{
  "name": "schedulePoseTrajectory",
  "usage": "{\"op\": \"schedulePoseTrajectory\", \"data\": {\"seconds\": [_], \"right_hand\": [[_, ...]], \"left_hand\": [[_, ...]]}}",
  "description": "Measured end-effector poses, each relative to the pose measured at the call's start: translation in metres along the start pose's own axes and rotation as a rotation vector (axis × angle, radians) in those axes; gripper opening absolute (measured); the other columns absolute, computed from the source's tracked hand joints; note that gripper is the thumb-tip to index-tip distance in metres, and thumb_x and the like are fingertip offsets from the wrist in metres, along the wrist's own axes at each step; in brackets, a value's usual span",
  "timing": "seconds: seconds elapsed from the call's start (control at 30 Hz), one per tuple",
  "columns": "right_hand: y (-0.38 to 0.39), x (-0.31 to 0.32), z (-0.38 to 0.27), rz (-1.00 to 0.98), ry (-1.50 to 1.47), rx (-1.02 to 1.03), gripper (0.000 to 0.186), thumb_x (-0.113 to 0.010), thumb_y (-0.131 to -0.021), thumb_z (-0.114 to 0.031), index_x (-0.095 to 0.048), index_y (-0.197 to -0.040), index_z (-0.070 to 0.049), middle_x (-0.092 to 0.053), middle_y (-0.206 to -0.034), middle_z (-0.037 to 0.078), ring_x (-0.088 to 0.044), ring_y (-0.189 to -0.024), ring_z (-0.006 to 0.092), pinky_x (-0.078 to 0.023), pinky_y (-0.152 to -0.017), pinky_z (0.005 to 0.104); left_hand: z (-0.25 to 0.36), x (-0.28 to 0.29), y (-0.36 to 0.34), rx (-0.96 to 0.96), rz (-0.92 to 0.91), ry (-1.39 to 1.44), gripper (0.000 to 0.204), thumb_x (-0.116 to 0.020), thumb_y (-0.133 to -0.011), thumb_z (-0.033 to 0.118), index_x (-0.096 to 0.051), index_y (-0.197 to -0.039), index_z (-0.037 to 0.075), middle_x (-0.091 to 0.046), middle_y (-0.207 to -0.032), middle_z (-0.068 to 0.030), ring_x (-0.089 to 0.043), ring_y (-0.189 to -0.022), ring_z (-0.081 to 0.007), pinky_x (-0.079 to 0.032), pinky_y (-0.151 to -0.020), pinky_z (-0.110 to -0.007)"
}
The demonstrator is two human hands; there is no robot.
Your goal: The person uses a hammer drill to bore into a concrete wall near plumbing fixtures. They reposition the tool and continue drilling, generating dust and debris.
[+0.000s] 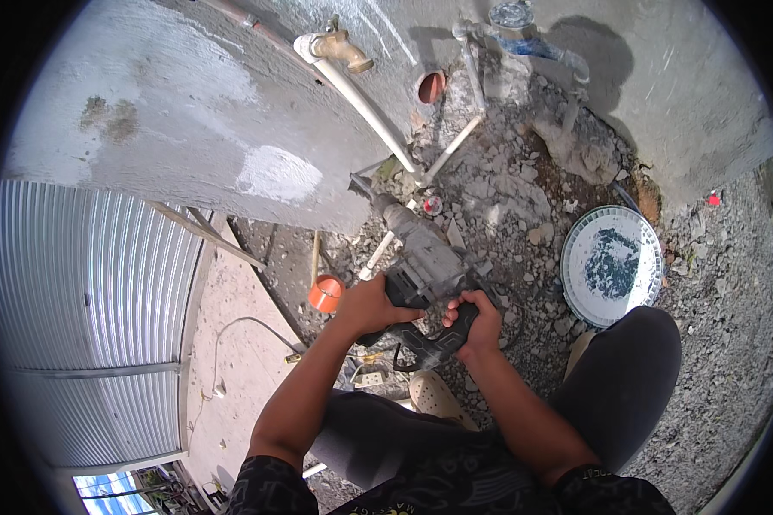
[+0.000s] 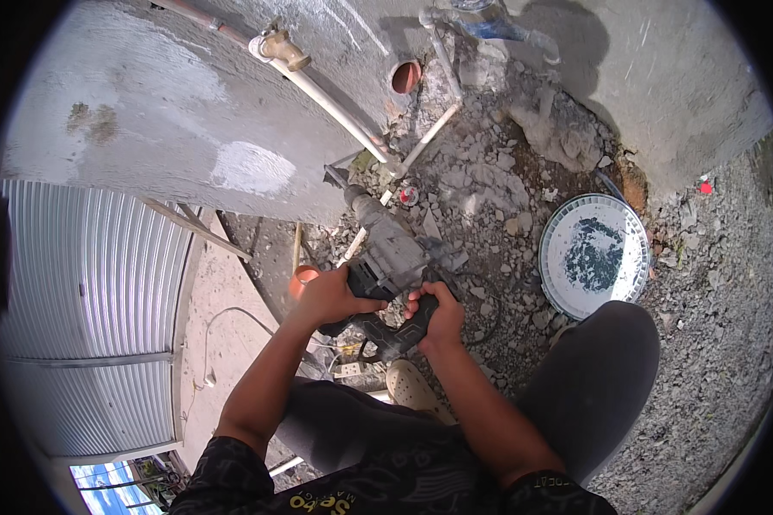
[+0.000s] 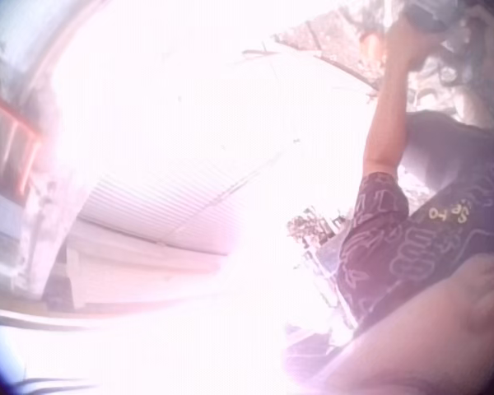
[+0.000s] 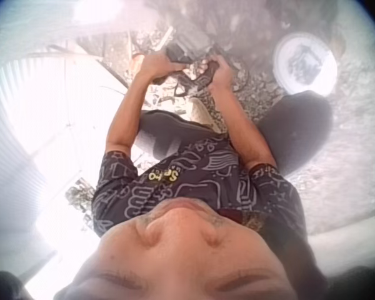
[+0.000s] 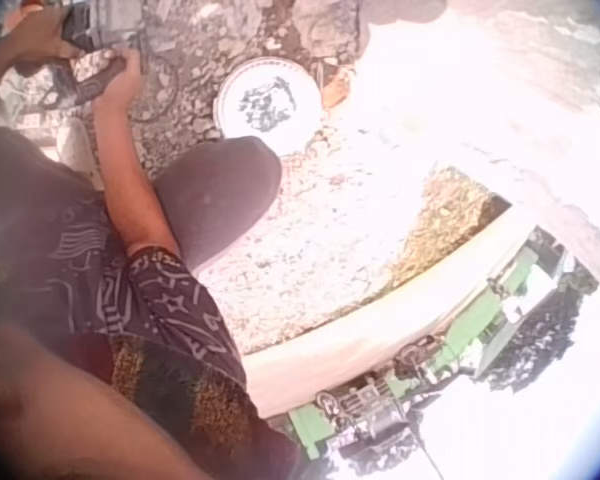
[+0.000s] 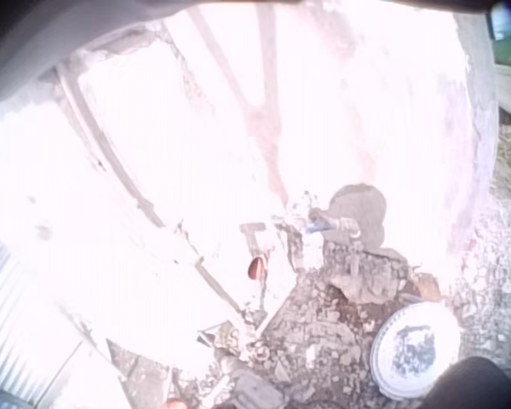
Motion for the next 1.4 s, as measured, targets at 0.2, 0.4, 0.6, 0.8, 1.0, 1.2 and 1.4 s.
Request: {"op": "schedulePoseTrajectory", "data": {"seconds": [0.2,0.4,0.6,0.8,1.0,1.2,1.4], "right_hand": [[0.008,-0.006,-0.009,0.007,0.022,0.018,0.014,-0.06,-0.094,-0.013,-0.054,-0.088,-0.003,-0.061,-0.078,0.014,-0.056,-0.062,0.0209,-0.049,-0.058,0.0364],[0.01,-0.015,-0.009,-0.016,0.062,0.02,0.014,-0.06,-0.095,-0.014,-0.057,-0.089,-0.001,-0.062,-0.08,0.015,-0.057,-0.062,0.0216,-0.05,-0.058,0.0377],[0.011,-0.024,-0.014,-0.046,0.128,0.07,0.017,-0.067,-0.094,-0.015,-0.065,-0.091,0.002,-0.067,-0.081,0.014,-0.062,-0.062,0.0203,-0.052,-0.055,0.0354],[0.018,-0.027,-0.036,-0.129,0.25,0.117,0.015,-0.067,-0.092,-0.012,-0.066,-0.091,0.003,-0.067,-0.079,0.013,-0.063,-0.06,0.0195,-0.053,-0.054,0.0349],[0.059,-0.034,-0.029,-0.2,0.309,0.184,0.01,-0.066,-0.091,-0.008,-0.063,-0.091,0.002,-0.065,-0.077,0.012,-0.063,-0.058,0.0194,-0.053,-0.053,0.0345],[0.086,-0.042,-0.023,-0.148,0.208,0.186,0.013,-0.067,-0.086,-0.008,-0.065,-0.081,0.004,-0.065,-0.073,0.011,-0.061,-0.057,0.0195,-0.052,-0.054,0.0342],[0.089,-0.042,-0.02,-0.153,0.185,0.152,0.01,-0.064,-0.088,-0.007,-0.063,-0.087,0.002,-0.065,-0.075,0.012,-0.061,-0.058,0.0195,-0.052,-0.055,0.0349]], "left_hand": [[0.003,-0.003,-0.001,-0.01,0.001,0.02,0.102,-0.09,-0.061,0.07,-0.065,-0.119,-0.011,-0.076,-0.102,-0.0236,-0.076,-0.096,-0.0352,-0.058,-0.088,-0.041],[0.002,0.003,0.001,-0.014,0.018,0.018,0.103,-0.09,-0.06,0.07,-0.066,-0.119,-0.011,-0.076,-0.103,-0.0243,-0.076,-0.097,-0.0332,-0.058,-0.088,-0.039],[-0.008,-0.007,-0.006,0.0,0.045,0.022,0.1,-0.092,-0.062,0.066,-0.066,-0.121,-0.011,-0.076,-0.108,-0.0241,-0.076,-0.102,-0.0327,-0.058,-0.091,-0.039],[-0.006,-0.031,-0.008,-0.095,0.129,0.242,0.094,-0.096,-0.064,0.054,-0.065,-0.124,-0.011,-0.076,-0.114,-0.0227,-0.075,-0.107,-0.0303,-0.058,-0.094,-0.039],[-0.006,-0.031,0.029,-0.149,0.123,0.351,0.098,-0.093,-0.064,0.059,-0.064,-0.119,-0.016,-0.076,-0.108,-0.0236,-0.076,-0.099,-0.031,-0.059,-0.088,-0.038],[-0.003,-0.017,0.058,-0.148,0.182,0.255,0.097,-0.094,-0.064,0.059,-0.064,-0.116,-0.017,-0.075,-0.103,-0.0237,-0.076,-0.095,-0.0305,-0.059,-0.086,-0.038],[-0.006,-0.01,0.061,-0.072,0.162,0.126,0.1,-0.092,-0.061,0.063,-0.064,-0.114,-0.016,-0.075,-0.101,-0.0251,-0.076,-0.095,-0.0338,-0.059,-0.086,-0.039]]}}
Point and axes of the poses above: each hand's wrist, its own y-axis away from the middle knuckle, its own x-axis out of the back of the hand, z = x × y, the point moved 5 cm from there along -y, towards the middle knuckle
